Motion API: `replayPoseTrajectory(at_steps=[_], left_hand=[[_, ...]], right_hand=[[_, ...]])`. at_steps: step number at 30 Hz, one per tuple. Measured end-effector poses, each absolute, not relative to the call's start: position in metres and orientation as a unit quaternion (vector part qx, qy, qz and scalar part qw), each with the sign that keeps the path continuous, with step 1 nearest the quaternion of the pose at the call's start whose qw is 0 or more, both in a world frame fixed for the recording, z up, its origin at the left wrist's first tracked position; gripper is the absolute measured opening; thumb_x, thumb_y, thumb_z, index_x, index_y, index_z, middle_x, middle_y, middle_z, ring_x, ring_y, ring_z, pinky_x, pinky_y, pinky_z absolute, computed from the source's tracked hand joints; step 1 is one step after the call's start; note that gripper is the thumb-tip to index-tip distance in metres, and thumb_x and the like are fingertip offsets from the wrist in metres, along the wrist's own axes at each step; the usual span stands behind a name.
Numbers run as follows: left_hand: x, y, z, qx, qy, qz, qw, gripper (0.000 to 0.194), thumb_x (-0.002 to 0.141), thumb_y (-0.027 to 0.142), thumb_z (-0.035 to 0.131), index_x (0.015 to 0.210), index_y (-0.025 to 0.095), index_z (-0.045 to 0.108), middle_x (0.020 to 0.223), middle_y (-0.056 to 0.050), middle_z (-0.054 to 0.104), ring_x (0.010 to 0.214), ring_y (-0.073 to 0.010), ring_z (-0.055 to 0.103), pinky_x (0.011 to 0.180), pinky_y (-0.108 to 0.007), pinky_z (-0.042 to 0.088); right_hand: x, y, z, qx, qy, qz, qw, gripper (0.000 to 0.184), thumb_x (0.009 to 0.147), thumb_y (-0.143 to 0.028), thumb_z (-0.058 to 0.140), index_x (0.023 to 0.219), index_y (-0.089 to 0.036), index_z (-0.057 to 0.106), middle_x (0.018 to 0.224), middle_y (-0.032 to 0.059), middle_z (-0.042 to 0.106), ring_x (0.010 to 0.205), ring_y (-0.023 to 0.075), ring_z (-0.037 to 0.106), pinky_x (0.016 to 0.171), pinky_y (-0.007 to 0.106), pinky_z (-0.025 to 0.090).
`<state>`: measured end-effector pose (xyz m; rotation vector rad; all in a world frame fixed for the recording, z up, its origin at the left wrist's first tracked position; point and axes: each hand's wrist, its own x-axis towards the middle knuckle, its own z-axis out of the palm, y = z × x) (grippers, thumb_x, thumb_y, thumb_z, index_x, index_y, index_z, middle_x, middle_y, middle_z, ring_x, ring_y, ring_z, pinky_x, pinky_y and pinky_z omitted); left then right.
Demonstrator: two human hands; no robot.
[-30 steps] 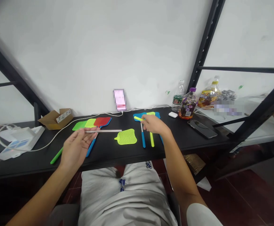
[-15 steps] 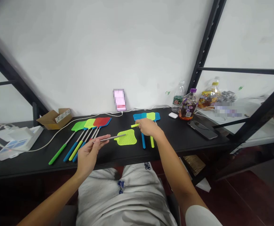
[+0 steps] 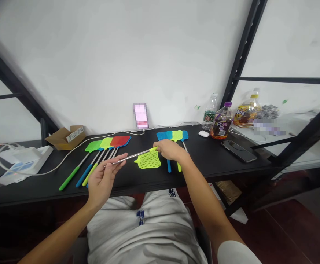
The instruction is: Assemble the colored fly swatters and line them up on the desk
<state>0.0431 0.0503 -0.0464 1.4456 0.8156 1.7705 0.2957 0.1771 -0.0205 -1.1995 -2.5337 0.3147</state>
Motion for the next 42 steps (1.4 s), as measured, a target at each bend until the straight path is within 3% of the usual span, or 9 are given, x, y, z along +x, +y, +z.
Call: replayPoseTrajectory(at_steps=[8,17,29,34,42], left_hand=[[0.039,0.051,-0.046,0.562,0.29,0.703,0.327,0.023,0.098,0.034,0.057,0.1,0.015,0.069,0.116,-0.014,0.073,0.121,-0.0291,0.064,0.104,-0.049,0.053],[0.03,0.046,-0.038,0.581,0.303,0.675,0.338,0.025,0.099,0.032,0.055,0.107,0.014,0.071,0.12,-0.014,0.072,0.12,-0.0286,0.065,0.105,-0.048,0.053],[0.025,0.036,-0.028,0.632,0.36,0.601,0.333,0.029,0.098,0.034,0.057,0.108,0.013,0.074,0.121,-0.014,0.073,0.114,-0.0279,0.069,0.103,-0.045,0.055],[0.017,0.033,-0.028,0.642,0.377,0.595,0.301,0.029,0.097,0.035,0.058,0.107,0.014,0.074,0.121,-0.014,0.073,0.115,-0.0279,0.068,0.104,-0.044,0.053],[0.022,0.03,-0.032,0.707,0.379,0.533,0.269,0.031,0.099,0.035,0.053,0.113,0.016,0.073,0.125,-0.012,0.071,0.117,-0.0253,0.066,0.103,-0.037,0.051]], right_hand=[[0.301,0.173,-0.016,-0.373,-0.889,0.181,0.193,0.021,0.096,-0.016,0.044,0.093,-0.02,0.064,0.09,0.0051,0.069,0.073,0.0167,0.056,0.068,0.027,0.037],[0.299,0.167,-0.012,-0.306,-0.895,0.229,0.229,0.023,0.098,-0.019,0.041,0.097,-0.02,0.064,0.093,0.0039,0.071,0.083,0.0175,0.062,0.075,0.028,0.043],[0.276,0.146,-0.005,-0.233,-0.896,0.324,0.192,0.027,0.09,-0.009,0.044,0.104,-0.017,0.067,0.082,0.0022,0.068,0.075,0.0139,0.063,0.07,0.024,0.047],[0.264,0.137,-0.002,-0.188,-0.899,0.35,0.182,0.023,0.092,-0.009,0.043,0.096,-0.016,0.064,0.081,0.001,0.065,0.07,0.0114,0.059,0.068,0.023,0.047],[0.243,0.112,0.0,-0.065,-0.827,0.538,0.15,0.024,0.103,-0.033,0.042,0.107,-0.015,0.057,0.092,0.0076,0.07,0.072,0.0132,0.067,0.073,0.029,0.053]])
